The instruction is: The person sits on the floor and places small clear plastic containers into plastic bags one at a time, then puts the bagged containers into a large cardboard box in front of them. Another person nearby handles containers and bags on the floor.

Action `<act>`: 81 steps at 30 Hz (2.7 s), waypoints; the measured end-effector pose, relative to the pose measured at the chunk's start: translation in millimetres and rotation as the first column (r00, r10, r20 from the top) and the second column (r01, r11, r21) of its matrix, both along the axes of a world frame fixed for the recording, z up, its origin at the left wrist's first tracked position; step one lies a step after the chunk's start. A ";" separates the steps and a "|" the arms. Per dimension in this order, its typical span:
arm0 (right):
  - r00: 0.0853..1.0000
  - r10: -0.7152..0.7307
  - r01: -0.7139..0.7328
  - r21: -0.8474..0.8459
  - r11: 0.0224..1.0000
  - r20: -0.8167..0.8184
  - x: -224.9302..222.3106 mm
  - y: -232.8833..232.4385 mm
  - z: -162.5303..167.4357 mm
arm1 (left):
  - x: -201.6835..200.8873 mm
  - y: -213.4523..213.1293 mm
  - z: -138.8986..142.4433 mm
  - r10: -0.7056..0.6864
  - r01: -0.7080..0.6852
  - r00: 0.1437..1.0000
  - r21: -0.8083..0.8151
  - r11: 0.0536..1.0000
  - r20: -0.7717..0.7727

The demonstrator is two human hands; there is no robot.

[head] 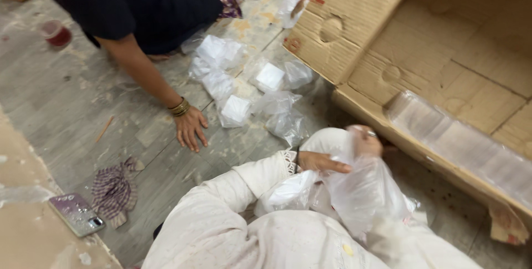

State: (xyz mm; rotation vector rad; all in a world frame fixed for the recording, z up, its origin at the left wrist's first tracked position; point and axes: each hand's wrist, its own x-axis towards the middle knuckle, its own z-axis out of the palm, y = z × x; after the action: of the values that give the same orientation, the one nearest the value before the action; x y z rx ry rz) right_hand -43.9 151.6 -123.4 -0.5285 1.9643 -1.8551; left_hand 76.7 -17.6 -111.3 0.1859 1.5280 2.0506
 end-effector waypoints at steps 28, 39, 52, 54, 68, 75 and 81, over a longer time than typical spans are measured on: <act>0.587 0.026 0.506 0.391 0.769 -0.809 -17.5 128.8 28.5 | -65.6 -146.5 43.9 0.559 -0.769 0.631 -0.527 0.361 -0.538; 0.668 -0.053 0.467 0.363 0.806 -0.742 20.4 119.7 -6.4 | -146.1 52.9 -13.9 0.344 -0.374 0.923 0.192 0.907 0.175; 0.557 -0.155 0.531 0.206 0.822 -0.816 9.5 100.4 -21.9 | -147.4 74.7 -6.4 0.566 -0.750 0.621 -0.204 0.629 -0.541; 0.582 -0.153 0.537 0.237 0.810 -0.798 5.0 91.7 -25.1 | -146.9 78.9 -2.6 0.568 -0.754 0.606 -0.176 0.632 -0.557; 0.843 -0.298 0.370 0.081 0.925 -0.448 17.2 109.2 -22.2 | -151.2 85.4 -39.5 0.570 -0.585 0.806 -0.066 0.808 -0.158; 0.886 -0.459 0.462 0.062 0.885 -0.062 6.9 108.5 -39.5 | -144.4 85.6 -32.8 0.570 -0.571 0.821 -0.060 0.818 -0.042; 0.832 -0.272 0.481 -0.383 0.789 0.484 -10.7 108.6 -20.8 | -144.2 100.8 -33.6 0.540 -0.577 0.815 -0.202 0.792 -0.210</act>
State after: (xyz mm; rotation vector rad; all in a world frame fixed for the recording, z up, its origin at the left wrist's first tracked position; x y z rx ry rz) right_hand -54.6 260.2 -144.3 0.1629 1.3793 -2.5006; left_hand -67.4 83.1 -145.0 -0.2681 2.1182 2.2757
